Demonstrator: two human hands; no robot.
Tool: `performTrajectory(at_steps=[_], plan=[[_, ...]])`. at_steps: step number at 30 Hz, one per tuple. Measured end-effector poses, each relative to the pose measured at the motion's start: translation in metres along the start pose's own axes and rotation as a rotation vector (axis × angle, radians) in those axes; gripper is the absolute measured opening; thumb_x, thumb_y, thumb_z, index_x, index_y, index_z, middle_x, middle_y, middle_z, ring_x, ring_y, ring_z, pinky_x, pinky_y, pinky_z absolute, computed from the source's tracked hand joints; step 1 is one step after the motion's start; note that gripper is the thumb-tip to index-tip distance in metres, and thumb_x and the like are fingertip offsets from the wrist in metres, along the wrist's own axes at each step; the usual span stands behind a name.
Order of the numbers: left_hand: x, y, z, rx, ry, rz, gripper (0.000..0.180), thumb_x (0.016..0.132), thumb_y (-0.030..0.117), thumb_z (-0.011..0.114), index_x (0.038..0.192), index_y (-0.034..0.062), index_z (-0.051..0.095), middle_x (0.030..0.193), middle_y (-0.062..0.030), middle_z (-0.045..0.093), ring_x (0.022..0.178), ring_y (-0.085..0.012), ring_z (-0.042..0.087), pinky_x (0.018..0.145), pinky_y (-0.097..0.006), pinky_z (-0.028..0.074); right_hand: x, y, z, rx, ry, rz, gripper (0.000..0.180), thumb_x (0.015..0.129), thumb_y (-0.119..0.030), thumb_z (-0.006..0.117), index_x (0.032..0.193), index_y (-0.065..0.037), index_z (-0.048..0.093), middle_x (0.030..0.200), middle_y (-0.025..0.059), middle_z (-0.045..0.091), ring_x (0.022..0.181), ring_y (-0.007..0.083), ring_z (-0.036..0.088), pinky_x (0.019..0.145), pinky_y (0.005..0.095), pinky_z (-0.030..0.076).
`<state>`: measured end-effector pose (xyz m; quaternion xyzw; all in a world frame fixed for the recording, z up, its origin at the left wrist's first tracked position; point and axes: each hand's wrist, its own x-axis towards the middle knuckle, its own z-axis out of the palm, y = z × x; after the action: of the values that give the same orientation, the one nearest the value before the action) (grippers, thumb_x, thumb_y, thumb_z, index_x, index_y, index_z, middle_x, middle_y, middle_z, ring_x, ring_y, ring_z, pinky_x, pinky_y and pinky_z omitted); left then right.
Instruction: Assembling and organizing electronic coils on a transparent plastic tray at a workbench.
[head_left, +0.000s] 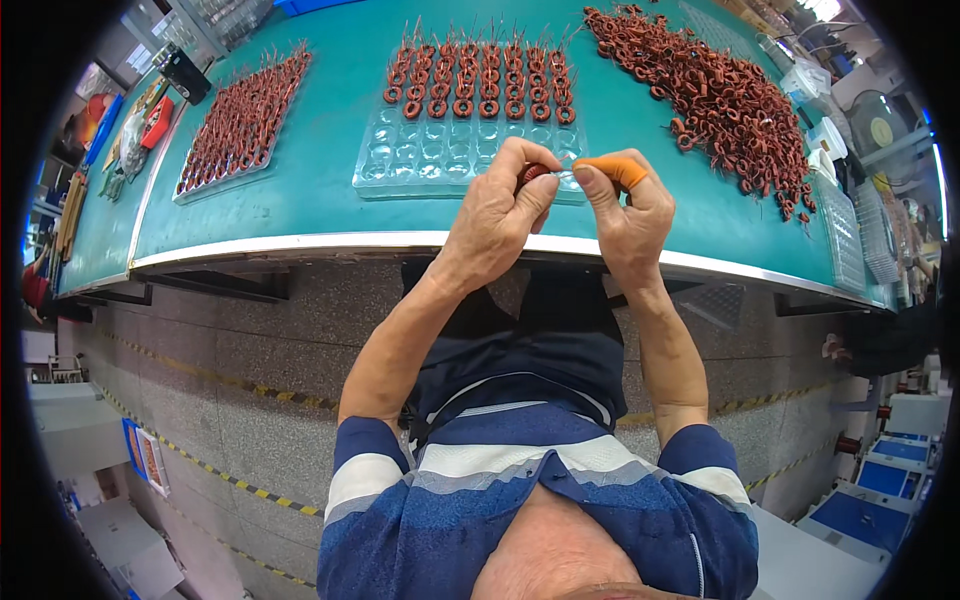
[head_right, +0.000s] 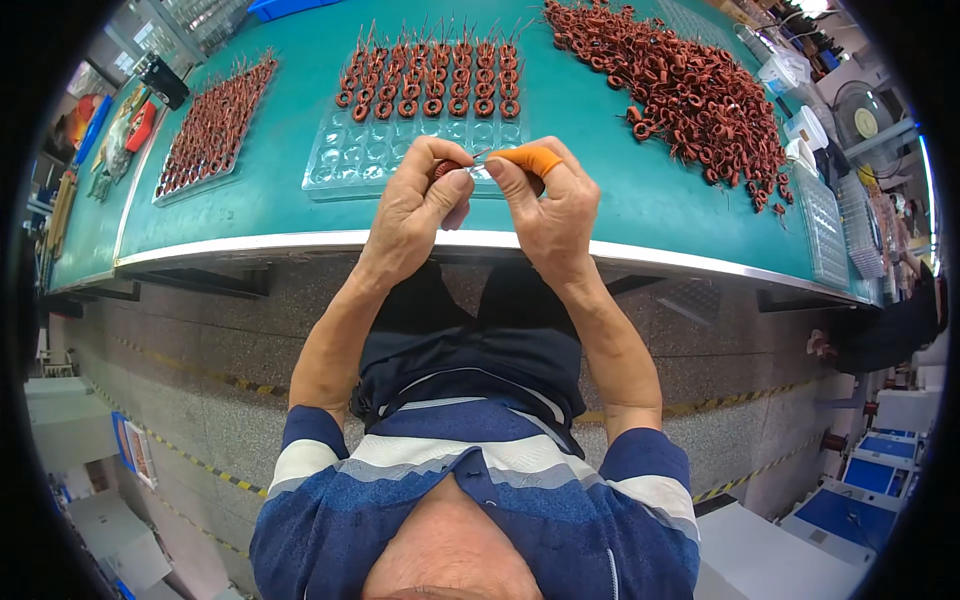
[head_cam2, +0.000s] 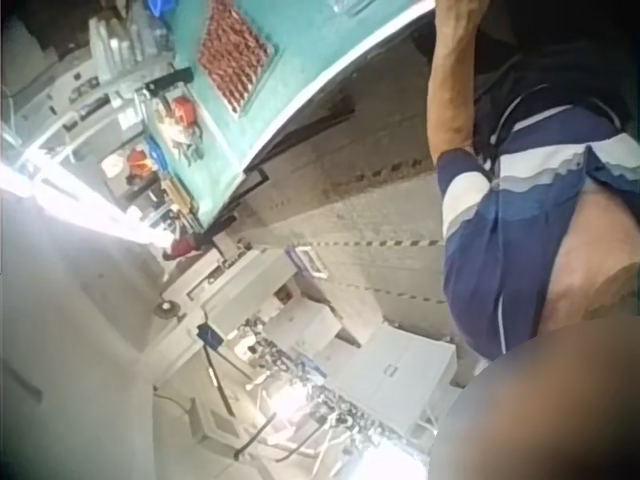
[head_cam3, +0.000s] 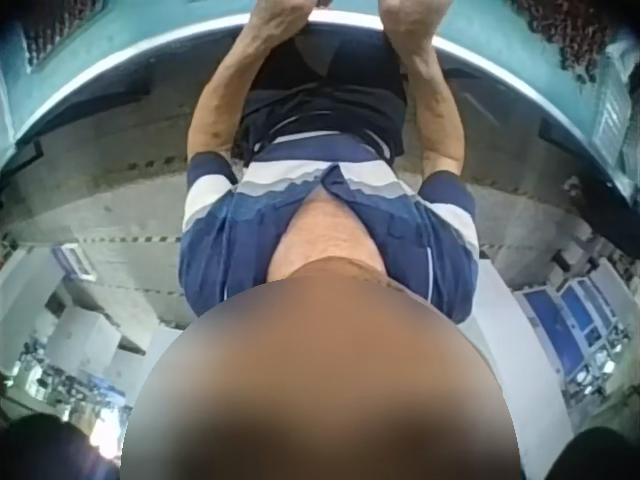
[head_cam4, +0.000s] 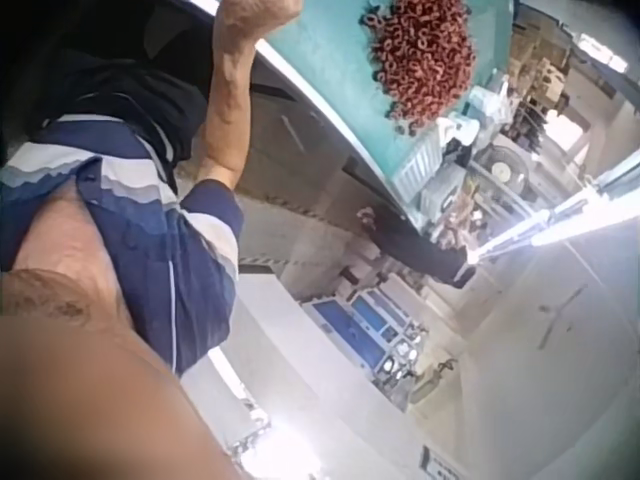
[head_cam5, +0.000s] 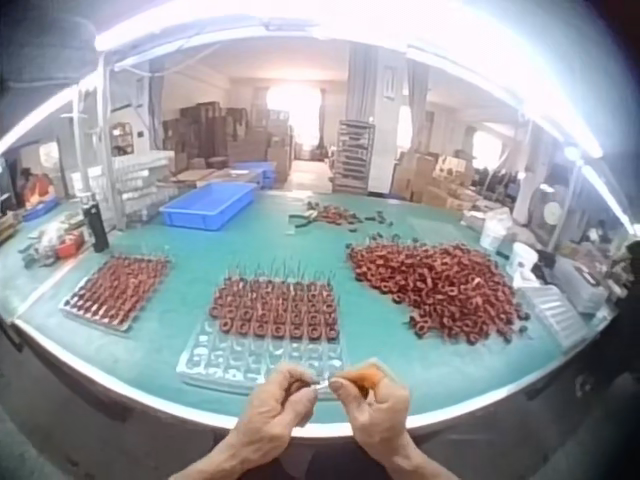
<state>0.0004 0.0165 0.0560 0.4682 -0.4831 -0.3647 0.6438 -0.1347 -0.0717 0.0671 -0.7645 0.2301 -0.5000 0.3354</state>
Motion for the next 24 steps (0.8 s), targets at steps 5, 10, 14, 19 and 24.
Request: performTrajectory(at_steps=[5, 10, 14, 19, 24], plan=[[-0.001, 0.001, 0.007, 0.381, 0.119, 0.09, 0.014, 0.094, 0.01, 0.053, 0.104, 0.0016, 0.048, 0.075, -0.0128, 0.058, 0.061, -0.0245, 0.058, 0.057, -0.035, 0.044, -0.003, 0.002, 0.011, -0.326, 0.122, -0.474, 0.013, 0.074, -0.005, 0.076, 0.082, -0.001, 0.067, 0.076, 0.0097, 0.058, 0.065, 0.0261, 0.055, 0.056, 0.0344, 0.046], [-0.005, 0.0, 0.007, 0.27, 0.133, 0.203, 0.012, 0.095, 0.007, 0.051, 0.105, 0.0017, 0.047, 0.071, -0.0087, 0.055, 0.059, -0.019, 0.054, 0.055, -0.032, 0.042, 0.009, -0.008, -0.005, 0.112, -0.079, 0.235, 0.015, 0.083, -0.014, 0.073, 0.082, 0.0, 0.068, 0.07, 0.0023, 0.061, 0.062, 0.0093, 0.052, 0.055, 0.0258, 0.041], [-0.009, -0.007, 0.004, -0.04, 0.029, 0.094, 0.012, 0.096, 0.008, 0.049, 0.106, 0.0026, 0.046, 0.068, -0.0002, 0.047, 0.058, -0.0075, 0.044, 0.052, -0.024, 0.037, 0.008, -0.003, -0.004, 0.348, -0.146, 0.393, 0.022, 0.088, -0.021, 0.069, 0.084, 0.0, 0.07, 0.066, -0.0023, 0.06, 0.065, 0.0038, 0.049, 0.058, 0.0191, 0.038], [-0.01, -0.011, -0.002, -0.121, -0.063, -0.001, 0.016, 0.1, 0.014, 0.047, 0.111, 0.0034, 0.043, 0.077, -0.0032, 0.049, 0.063, -0.0098, 0.048, 0.057, -0.023, 0.04, 0.003, 0.014, -0.002, 0.365, -0.129, 0.44, 0.028, 0.089, -0.027, 0.068, 0.092, 0.001, 0.069, 0.072, -0.0011, 0.06, 0.067, 0.0045, 0.052, 0.059, 0.0185, 0.04], [-0.011, -0.014, -0.007, -0.153, -0.053, 0.007, 0.023, 0.099, 0.014, 0.049, 0.117, 0.0024, 0.041, 0.079, -0.004, 0.049, 0.062, -0.0102, 0.049, 0.057, -0.023, 0.042, -0.009, 0.029, -0.004, 0.42, -0.058, 0.401, 0.041, 0.092, -0.035, 0.064, 0.11, 0.002, 0.062, 0.085, 0.0022, 0.062, 0.071, 0.0057, 0.056, 0.059, 0.0182, 0.042]])
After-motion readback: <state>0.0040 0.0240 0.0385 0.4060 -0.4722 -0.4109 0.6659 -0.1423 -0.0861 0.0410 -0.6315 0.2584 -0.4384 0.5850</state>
